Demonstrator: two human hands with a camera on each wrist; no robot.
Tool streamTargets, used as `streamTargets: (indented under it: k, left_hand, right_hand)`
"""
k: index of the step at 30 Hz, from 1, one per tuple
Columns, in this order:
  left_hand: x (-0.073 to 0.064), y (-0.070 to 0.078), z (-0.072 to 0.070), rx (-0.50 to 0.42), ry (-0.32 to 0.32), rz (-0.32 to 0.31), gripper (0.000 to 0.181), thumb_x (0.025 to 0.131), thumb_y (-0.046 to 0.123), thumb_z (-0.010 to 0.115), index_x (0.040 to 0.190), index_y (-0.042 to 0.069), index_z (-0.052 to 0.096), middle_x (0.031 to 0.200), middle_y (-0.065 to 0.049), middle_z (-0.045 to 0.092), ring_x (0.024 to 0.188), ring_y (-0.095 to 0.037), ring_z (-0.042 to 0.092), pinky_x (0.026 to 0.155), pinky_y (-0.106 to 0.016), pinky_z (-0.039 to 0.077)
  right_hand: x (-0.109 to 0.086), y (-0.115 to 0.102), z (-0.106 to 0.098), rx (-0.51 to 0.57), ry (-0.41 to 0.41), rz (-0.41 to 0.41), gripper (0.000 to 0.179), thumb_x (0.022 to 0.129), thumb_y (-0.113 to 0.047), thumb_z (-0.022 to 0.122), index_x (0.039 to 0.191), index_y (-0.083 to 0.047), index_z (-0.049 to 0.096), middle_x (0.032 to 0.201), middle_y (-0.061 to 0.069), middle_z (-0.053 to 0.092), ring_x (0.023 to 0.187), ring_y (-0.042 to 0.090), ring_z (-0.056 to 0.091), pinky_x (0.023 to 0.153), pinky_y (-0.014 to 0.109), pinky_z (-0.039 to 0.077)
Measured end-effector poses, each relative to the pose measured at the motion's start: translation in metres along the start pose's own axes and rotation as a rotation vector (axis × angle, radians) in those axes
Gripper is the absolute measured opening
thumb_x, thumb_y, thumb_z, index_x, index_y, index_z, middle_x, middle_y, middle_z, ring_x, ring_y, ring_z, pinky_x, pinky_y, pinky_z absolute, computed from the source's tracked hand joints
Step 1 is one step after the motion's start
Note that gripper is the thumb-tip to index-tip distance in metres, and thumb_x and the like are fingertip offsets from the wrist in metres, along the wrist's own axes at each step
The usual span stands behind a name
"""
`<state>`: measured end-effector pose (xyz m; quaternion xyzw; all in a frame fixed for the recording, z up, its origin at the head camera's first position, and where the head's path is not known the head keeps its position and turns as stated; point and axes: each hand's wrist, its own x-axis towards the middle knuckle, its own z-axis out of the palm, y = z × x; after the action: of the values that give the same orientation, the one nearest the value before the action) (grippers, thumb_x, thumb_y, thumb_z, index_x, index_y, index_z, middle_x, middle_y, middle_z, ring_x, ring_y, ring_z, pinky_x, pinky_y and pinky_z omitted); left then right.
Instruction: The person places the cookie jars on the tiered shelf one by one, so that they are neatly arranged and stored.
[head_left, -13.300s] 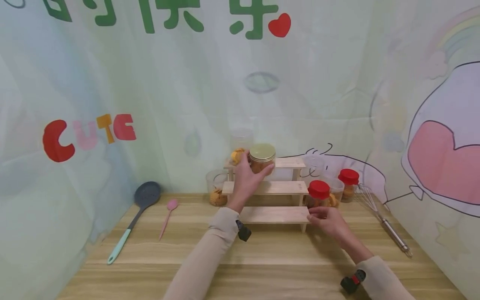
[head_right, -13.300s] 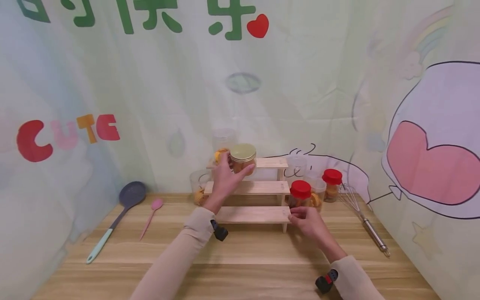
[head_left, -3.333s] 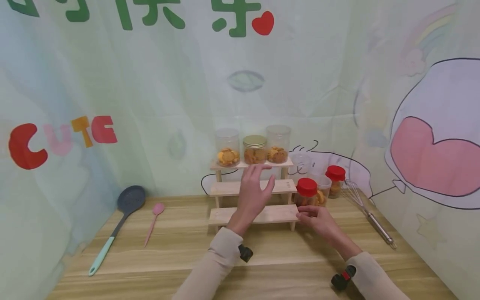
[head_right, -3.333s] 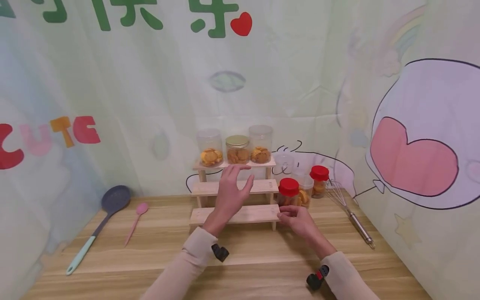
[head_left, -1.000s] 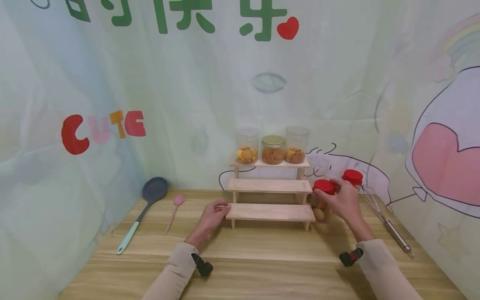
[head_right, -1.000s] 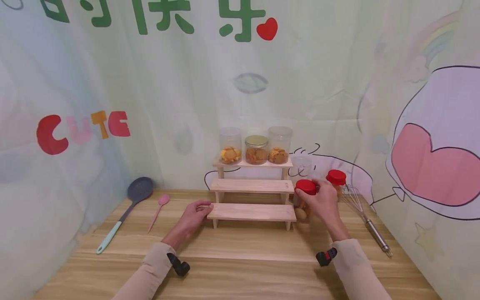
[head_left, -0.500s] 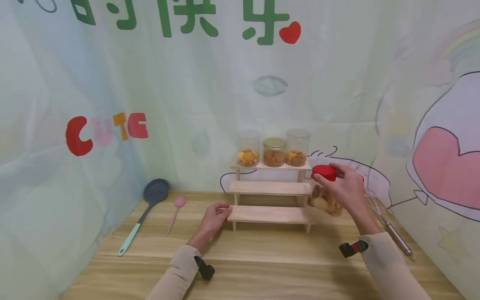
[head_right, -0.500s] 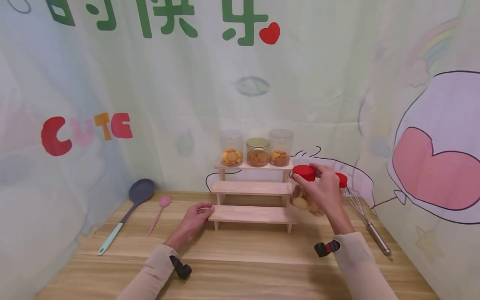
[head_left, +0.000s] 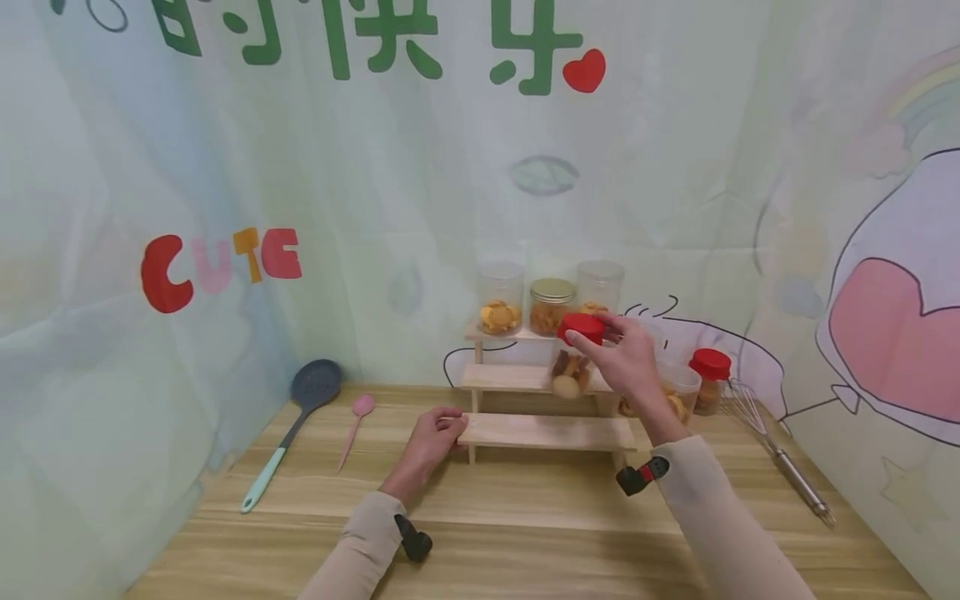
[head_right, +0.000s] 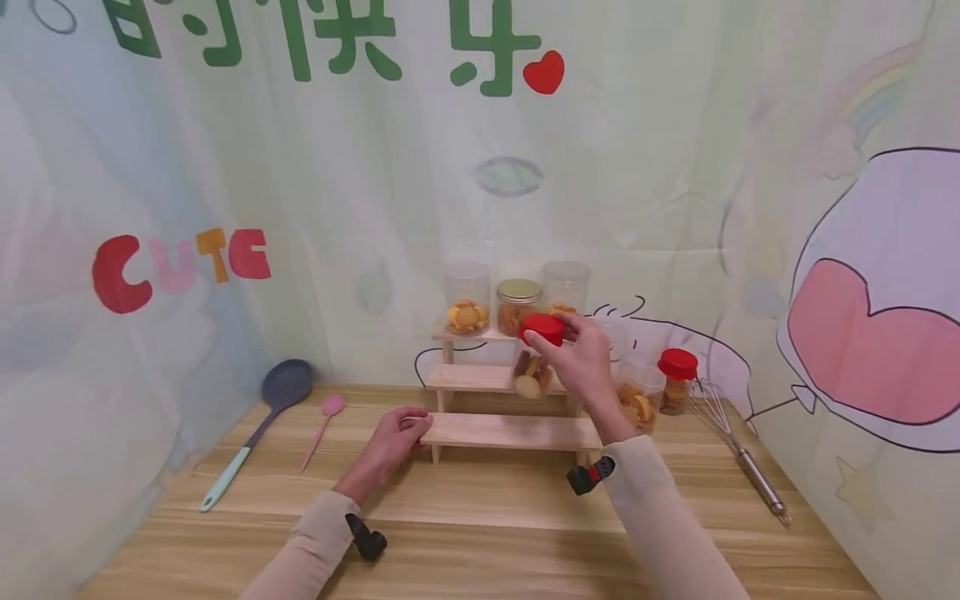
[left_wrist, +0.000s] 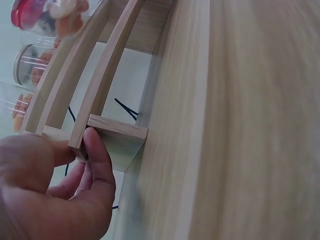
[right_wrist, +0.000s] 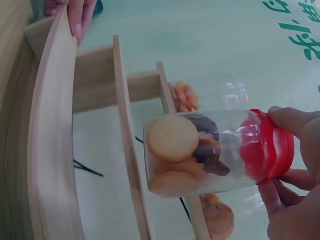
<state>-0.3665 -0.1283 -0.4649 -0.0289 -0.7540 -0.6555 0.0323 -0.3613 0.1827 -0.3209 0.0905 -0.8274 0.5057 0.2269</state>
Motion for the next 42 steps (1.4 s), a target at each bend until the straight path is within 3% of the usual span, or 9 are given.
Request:
streamTargets:
  k: [10, 15, 19, 31, 37, 42]
  left_hand:
    - [0.001, -0.002, -0.002, 0.028, -0.013, -0.02, 0.029, 0.109, 0.013, 0.065, 0.13, -0.008, 0.063, 0.11, -0.019, 0.072, 0.083, -0.016, 0.069, 0.071, -0.028, 0.066]
    - [0.002, 0.001, -0.002, 0.018, -0.014, -0.019, 0.029, 0.11, 0.013, 0.064, 0.13, -0.008, 0.063, 0.109, -0.018, 0.072, 0.078, -0.014, 0.068, 0.071, -0.028, 0.065]
    - [0.001, 0.002, -0.002, 0.027, -0.018, -0.016, 0.03, 0.11, 0.014, 0.064, 0.131, -0.007, 0.062, 0.108, -0.017, 0.072, 0.075, -0.014, 0.069, 0.072, -0.03, 0.066]
    - [0.004, 0.0, 0.0, 0.015, -0.02, -0.006, 0.029, 0.11, 0.011, 0.064, 0.13, -0.009, 0.062, 0.108, -0.018, 0.072, 0.08, -0.014, 0.07, 0.072, -0.029, 0.067]
    - [0.002, 0.001, 0.0, 0.025, -0.008, -0.002, 0.028, 0.11, 0.011, 0.063, 0.13, -0.009, 0.062, 0.11, -0.02, 0.072, 0.078, -0.015, 0.071, 0.072, -0.03, 0.067]
    - [0.001, 0.003, -0.002, 0.063, -0.006, 0.014, 0.029, 0.11, 0.012, 0.063, 0.13, -0.008, 0.063, 0.112, -0.022, 0.072, 0.076, -0.014, 0.071, 0.071, -0.032, 0.068]
  right_hand:
    - [0.008, -0.016, 0.066, 0.001, -0.017, -0.066, 0.067, 0.095, -0.031, 0.086, 0.151, -0.003, 0.061, 0.144, 0.019, 0.065, 0.131, 0.038, 0.066, 0.106, 0.053, 0.06]
    - [0.017, -0.022, 0.087, 0.057, -0.041, -0.124, 0.068, 0.096, -0.03, 0.086, 0.151, 0.001, 0.059, 0.142, 0.019, 0.064, 0.13, 0.037, 0.068, 0.108, 0.051, 0.06]
    - [0.022, -0.022, 0.099, 0.074, -0.046, -0.123, 0.07, 0.097, -0.029, 0.085, 0.153, 0.001, 0.056, 0.145, 0.02, 0.062, 0.133, 0.037, 0.067, 0.11, 0.049, 0.059]
    - [0.021, -0.023, 0.101, -0.009, -0.056, -0.135, 0.07, 0.099, -0.03, 0.082, 0.157, -0.002, 0.052, 0.146, 0.018, 0.063, 0.13, 0.035, 0.064, 0.112, 0.048, 0.058]
    - [0.021, -0.018, 0.096, -0.021, -0.115, -0.128, 0.079, 0.099, -0.031, 0.082, 0.163, -0.004, 0.043, 0.156, 0.017, 0.058, 0.14, 0.035, 0.061, 0.119, 0.05, 0.052]
    - [0.01, -0.007, 0.079, 0.012, -0.137, -0.117, 0.085, 0.098, -0.036, 0.083, 0.165, -0.008, 0.039, 0.163, 0.017, 0.052, 0.149, 0.037, 0.053, 0.125, 0.056, 0.044]
